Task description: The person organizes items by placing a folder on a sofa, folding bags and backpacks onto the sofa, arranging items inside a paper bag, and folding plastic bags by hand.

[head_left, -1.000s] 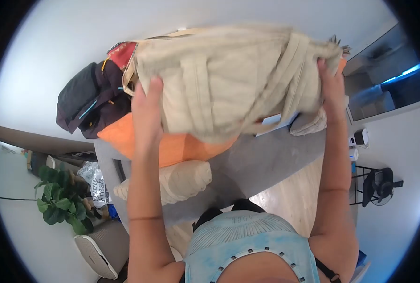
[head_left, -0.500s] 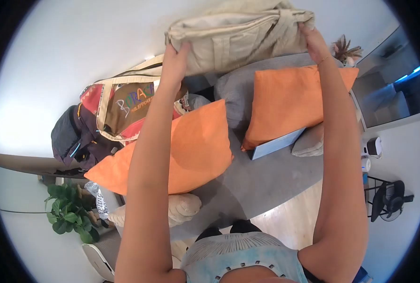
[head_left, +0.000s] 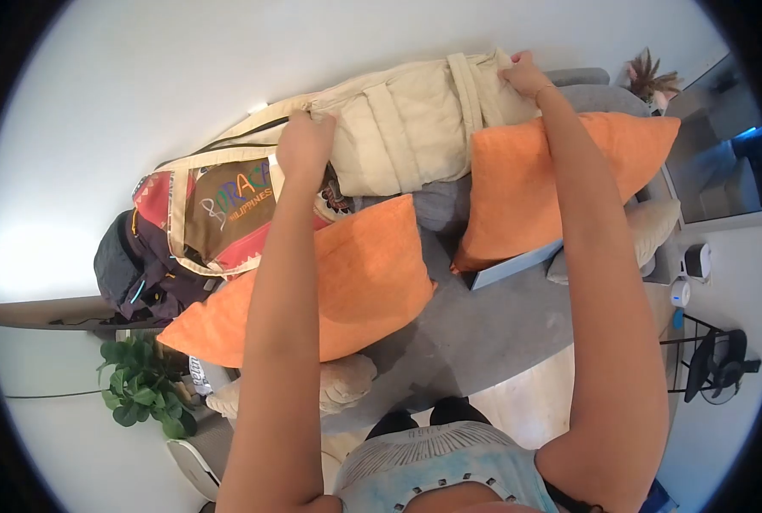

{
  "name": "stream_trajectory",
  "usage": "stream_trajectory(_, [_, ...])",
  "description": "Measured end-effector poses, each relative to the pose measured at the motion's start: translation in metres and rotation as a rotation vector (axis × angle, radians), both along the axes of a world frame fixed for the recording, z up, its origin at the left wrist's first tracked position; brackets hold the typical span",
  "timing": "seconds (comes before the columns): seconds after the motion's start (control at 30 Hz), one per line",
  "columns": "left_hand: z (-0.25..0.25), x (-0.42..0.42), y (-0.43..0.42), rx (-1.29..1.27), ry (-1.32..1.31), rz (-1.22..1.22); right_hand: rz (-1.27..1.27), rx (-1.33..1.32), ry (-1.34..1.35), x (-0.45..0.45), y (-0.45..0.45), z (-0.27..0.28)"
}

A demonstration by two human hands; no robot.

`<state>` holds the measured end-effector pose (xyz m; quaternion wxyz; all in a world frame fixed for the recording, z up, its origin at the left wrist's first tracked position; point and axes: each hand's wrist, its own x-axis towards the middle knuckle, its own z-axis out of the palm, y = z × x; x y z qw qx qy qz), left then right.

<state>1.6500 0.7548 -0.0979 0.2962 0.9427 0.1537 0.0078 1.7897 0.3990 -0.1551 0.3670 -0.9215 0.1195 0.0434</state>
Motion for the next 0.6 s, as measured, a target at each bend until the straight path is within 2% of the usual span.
stream_trajectory(0.03, [0.011, -0.01, -0.008, 0.027, -0.051, -0.002, 0.041, -0.015, 0.035, 0.004, 0.004, -0.006])
stream_trajectory(0.07, [-0.013, -0.008, -0.015, 0.171, -0.364, -0.133, 0.044, -0.014, 0.04, 0.003, 0.005, -0.011])
stream_trajectory(0.1, [-0.038, -0.006, -0.024, 0.314, -0.676, -0.264, 0.083, -0.261, 0.012, -0.006, 0.012, -0.008])
stream_trajectory(0.13, [-0.037, -0.015, -0.044, 0.448, -0.545, -0.404, 0.12, -0.507, -0.017, -0.014, 0.019, -0.003])
stream_trajectory(0.17, [-0.036, -0.024, -0.061, 0.578, -0.407, -0.545, 0.122, -0.506, -0.01, -0.019, 0.023, 0.004])
stream_trajectory(0.2, [-0.045, -0.023, -0.069, 0.575, -0.4, -0.546, 0.268, -0.593, -0.08, -0.023, 0.025, 0.012])
stream_trajectory(0.23, [-0.059, -0.018, -0.074, 0.552, -0.238, -0.531, 0.414, -0.68, -0.154, -0.025, 0.026, 0.015])
stream_trajectory(0.27, [-0.072, -0.011, -0.078, 0.526, -0.08, -0.515, 0.413, -0.685, -0.15, -0.027, 0.029, 0.015])
stream_trajectory(0.3, [-0.083, -0.003, -0.076, 0.517, -0.08, -0.517, 0.597, -0.783, -0.022, -0.029, 0.031, 0.013])
stream_trajectory(0.33, [-0.09, 0.005, -0.072, 0.422, 0.078, -0.538, 0.781, -0.875, 0.113, -0.03, 0.032, 0.008])
stream_trajectory(0.37, [-0.098, 0.01, -0.069, 0.326, 0.236, -0.556, 0.783, -0.878, 0.121, -0.033, 0.033, 0.003])
stream_trajectory(0.43, [-0.097, 0.012, -0.069, 0.309, 0.275, -0.551, 0.732, -0.797, 0.215, -0.035, 0.034, -0.007])
stream_trajectory(0.5, [-0.1, 0.02, -0.066, 0.307, 0.308, -0.55, 0.691, -0.805, 0.182, -0.039, 0.036, -0.012])
stream_trajectory(0.57, [-0.118, 0.027, -0.056, 0.296, 0.051, -0.573, 0.661, -0.804, 0.148, -0.039, 0.034, -0.01])
stream_trajectory(0.6, [-0.106, 0.021, -0.05, 0.305, 0.057, -0.57, 0.649, -0.798, 0.119, -0.034, 0.031, -0.002])
